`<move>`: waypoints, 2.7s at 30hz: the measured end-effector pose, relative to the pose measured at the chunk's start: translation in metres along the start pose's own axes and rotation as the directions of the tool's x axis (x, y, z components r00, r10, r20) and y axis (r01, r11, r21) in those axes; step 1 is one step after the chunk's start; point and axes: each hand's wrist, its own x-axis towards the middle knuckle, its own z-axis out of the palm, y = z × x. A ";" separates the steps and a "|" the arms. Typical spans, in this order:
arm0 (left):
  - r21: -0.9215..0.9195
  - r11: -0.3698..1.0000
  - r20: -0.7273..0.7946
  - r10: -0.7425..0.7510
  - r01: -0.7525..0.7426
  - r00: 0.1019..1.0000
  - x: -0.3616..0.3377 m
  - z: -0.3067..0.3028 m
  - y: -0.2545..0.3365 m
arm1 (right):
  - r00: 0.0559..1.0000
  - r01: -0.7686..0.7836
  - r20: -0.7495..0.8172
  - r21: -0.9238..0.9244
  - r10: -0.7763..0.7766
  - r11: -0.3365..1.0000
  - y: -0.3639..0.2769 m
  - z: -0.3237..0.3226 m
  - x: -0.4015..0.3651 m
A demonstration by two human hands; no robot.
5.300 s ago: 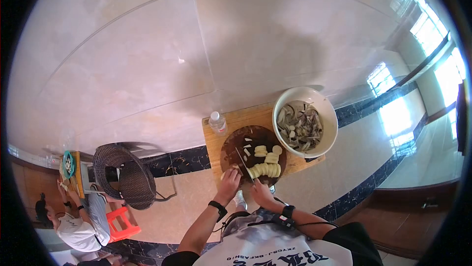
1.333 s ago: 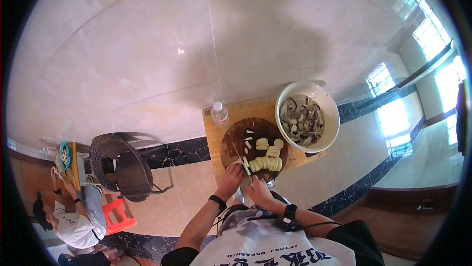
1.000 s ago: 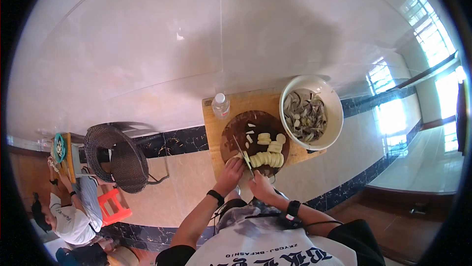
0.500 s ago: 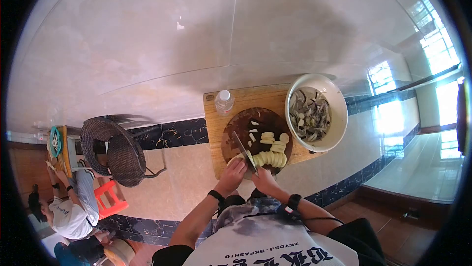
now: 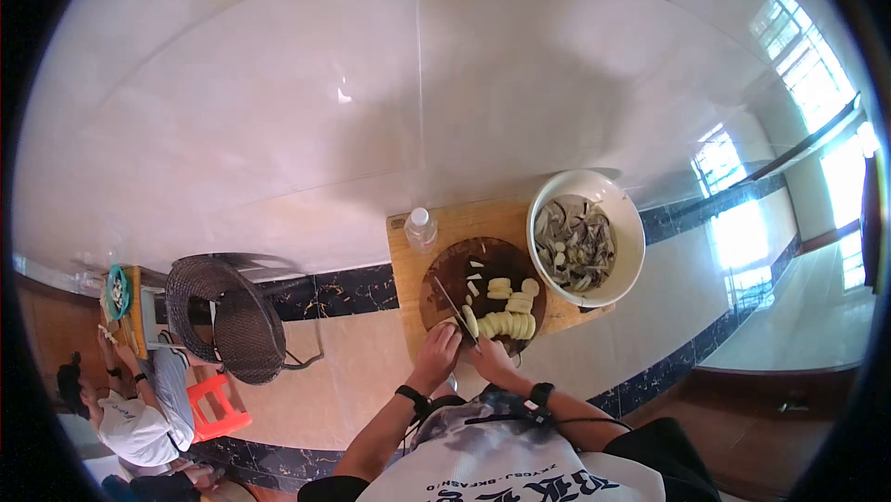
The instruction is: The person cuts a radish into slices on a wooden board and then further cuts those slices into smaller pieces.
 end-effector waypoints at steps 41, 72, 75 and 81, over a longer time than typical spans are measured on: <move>0.058 0.998 0.037 -0.025 0.023 0.999 -0.009 0.012 -0.002 | 0.999 0.032 -0.040 0.026 -0.030 0.999 -0.029 -0.015 -0.031; -0.054 0.997 -0.008 -0.063 0.063 0.998 -0.003 0.001 0.000 | 0.997 0.066 0.030 -0.047 -0.065 0.997 -0.001 0.014 0.020; -0.050 0.996 -0.033 -0.077 0.075 0.996 0.002 -0.003 0.003 | 0.993 0.108 0.043 -0.063 -0.106 0.992 -0.007 0.002 0.019; -0.007 0.994 -0.033 -0.111 0.111 0.993 0.005 -0.005 0.005 | 0.998 0.055 0.038 -0.041 -0.054 0.998 -0.012 -0.009 0.009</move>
